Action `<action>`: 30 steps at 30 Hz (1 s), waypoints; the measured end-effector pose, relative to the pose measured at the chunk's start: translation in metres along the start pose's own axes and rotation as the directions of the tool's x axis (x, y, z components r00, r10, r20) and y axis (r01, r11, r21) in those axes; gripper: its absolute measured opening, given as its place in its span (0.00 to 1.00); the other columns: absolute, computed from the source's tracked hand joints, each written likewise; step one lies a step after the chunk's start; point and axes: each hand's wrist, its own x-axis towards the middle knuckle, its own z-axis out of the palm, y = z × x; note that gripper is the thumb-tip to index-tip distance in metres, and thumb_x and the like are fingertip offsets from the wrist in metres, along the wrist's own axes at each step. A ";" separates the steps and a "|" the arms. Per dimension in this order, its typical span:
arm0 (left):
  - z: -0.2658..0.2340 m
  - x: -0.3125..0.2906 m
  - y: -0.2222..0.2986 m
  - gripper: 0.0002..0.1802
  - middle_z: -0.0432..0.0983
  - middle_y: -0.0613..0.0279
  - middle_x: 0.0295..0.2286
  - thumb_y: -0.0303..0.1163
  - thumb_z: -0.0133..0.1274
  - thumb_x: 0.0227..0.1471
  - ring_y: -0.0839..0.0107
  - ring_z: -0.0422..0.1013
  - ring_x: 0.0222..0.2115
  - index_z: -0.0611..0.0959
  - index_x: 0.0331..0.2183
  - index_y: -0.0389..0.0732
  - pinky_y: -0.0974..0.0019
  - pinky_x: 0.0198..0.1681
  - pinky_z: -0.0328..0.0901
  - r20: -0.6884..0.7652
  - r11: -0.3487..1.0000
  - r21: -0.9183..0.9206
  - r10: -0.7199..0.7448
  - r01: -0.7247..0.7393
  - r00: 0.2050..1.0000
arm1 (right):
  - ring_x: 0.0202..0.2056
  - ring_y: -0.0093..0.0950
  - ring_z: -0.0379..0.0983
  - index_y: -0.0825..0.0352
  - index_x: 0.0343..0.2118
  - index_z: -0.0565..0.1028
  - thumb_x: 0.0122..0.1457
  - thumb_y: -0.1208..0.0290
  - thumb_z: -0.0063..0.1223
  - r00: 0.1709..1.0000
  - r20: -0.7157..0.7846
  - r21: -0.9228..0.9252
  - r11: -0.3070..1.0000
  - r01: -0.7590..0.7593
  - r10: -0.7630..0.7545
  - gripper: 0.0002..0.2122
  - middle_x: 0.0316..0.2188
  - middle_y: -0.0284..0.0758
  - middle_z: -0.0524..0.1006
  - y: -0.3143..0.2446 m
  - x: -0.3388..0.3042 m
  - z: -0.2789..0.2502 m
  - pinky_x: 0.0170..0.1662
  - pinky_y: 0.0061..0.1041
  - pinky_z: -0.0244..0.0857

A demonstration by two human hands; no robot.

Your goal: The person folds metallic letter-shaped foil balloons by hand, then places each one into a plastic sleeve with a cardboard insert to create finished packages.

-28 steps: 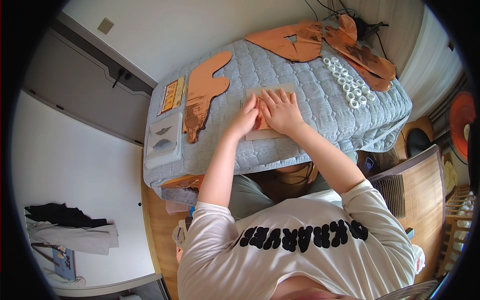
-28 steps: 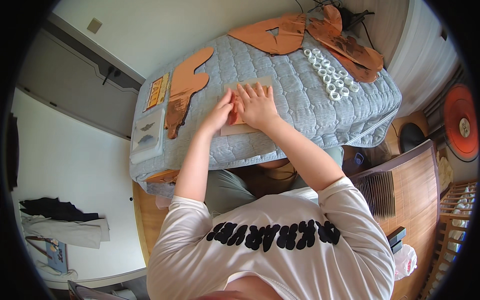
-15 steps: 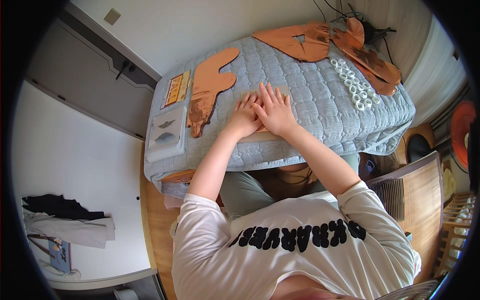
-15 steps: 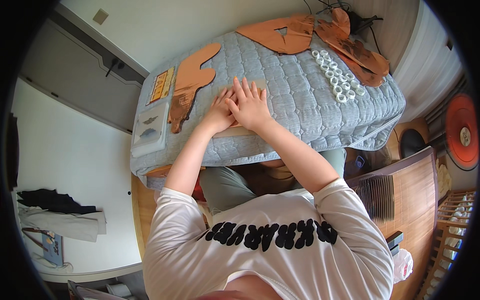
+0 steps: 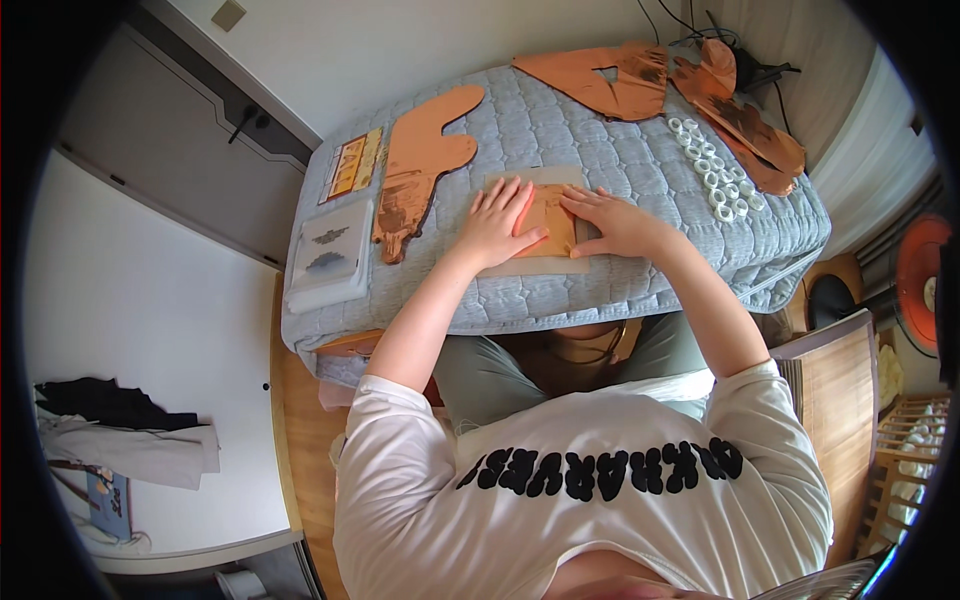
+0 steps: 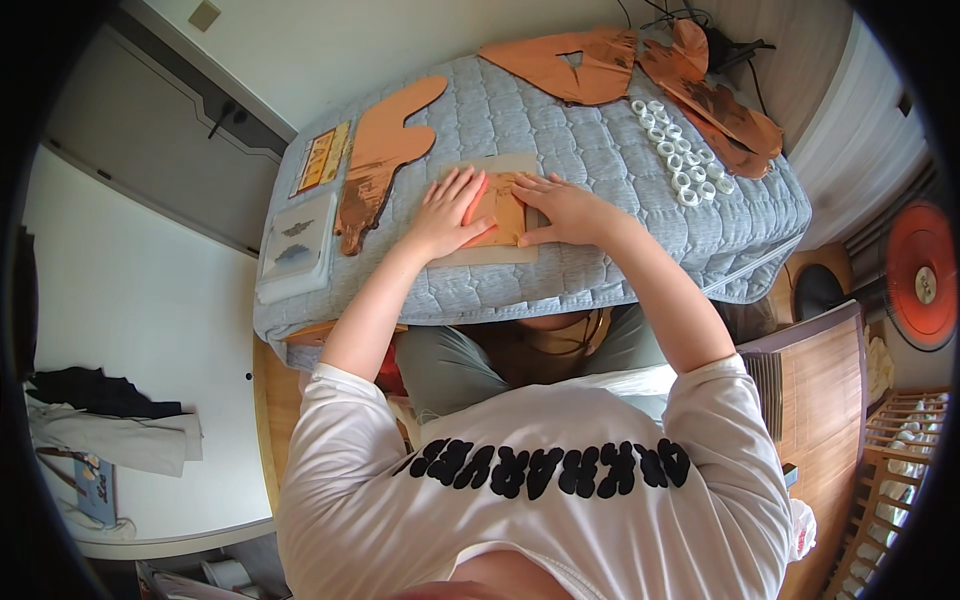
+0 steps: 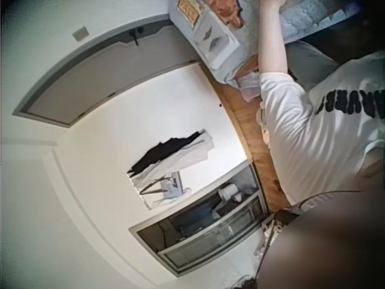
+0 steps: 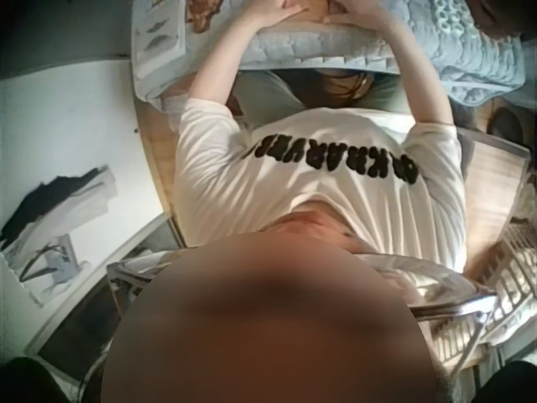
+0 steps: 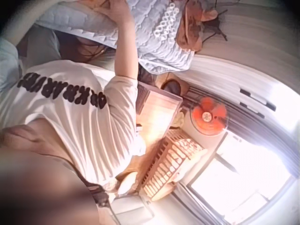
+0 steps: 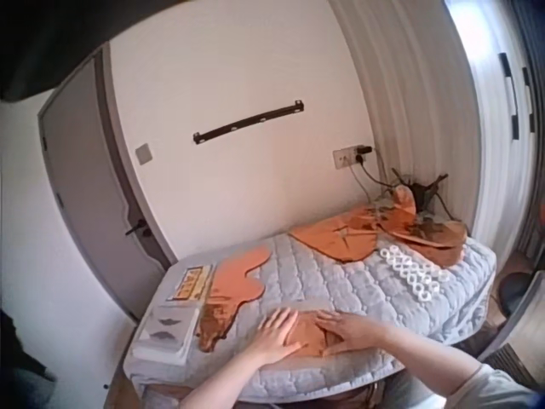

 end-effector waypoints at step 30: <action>-0.011 -0.005 0.004 0.64 0.46 0.52 0.70 0.75 0.59 0.38 0.52 0.40 0.71 0.58 0.70 0.53 0.41 0.71 0.38 0.030 1.000 0.030 0.005 -0.006 1.000 | 0.70 0.38 0.53 0.71 0.67 0.60 0.51 0.45 0.65 0.993 -0.057 -0.028 0.994 -0.103 0.101 0.46 0.69 0.44 0.60 -0.014 -0.002 0.003 0.73 0.44 0.43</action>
